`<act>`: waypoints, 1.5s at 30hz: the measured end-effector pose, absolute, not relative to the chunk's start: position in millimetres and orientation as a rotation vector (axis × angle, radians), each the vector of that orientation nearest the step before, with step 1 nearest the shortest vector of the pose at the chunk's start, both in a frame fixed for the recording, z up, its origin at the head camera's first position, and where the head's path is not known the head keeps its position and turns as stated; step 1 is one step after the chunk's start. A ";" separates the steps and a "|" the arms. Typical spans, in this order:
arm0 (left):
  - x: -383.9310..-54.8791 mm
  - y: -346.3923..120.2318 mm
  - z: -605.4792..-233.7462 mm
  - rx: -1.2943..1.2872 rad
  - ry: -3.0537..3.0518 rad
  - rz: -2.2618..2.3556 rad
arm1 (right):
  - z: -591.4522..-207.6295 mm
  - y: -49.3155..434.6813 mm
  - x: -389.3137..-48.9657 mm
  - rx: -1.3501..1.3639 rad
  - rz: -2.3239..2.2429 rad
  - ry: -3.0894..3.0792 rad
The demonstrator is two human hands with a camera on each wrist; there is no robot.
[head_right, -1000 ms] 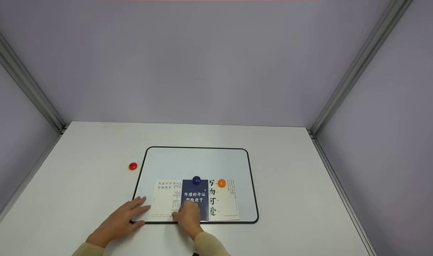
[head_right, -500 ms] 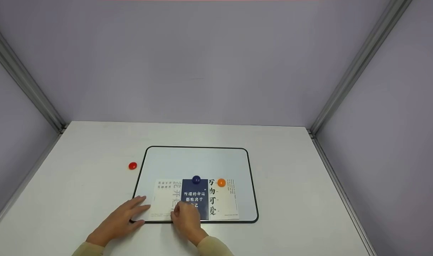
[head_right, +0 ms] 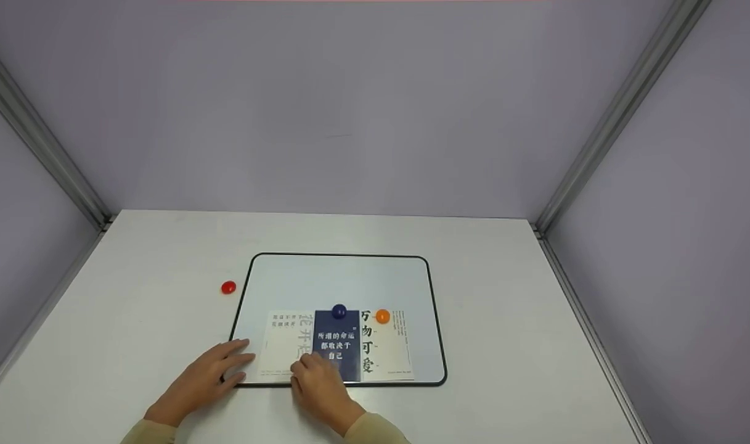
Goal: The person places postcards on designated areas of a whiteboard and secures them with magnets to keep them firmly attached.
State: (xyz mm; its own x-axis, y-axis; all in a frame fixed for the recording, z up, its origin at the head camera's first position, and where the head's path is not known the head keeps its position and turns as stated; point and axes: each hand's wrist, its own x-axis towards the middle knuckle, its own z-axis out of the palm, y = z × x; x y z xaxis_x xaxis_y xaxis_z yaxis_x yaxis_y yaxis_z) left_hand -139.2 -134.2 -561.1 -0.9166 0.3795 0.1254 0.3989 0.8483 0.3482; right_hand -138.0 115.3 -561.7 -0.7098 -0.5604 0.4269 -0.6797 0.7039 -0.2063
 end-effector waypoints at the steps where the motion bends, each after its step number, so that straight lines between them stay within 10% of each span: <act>1: -139.4 -134.7 -561.5 -0.624 -2.944 -0.565 | -562.4 115.7 -138.5 1.008 0.484 -2.538; 45: -180.2 -151.2 -562.5 -0.312 -2.729 -0.666 | -556.3 119.9 -140.6 1.231 0.231 -2.868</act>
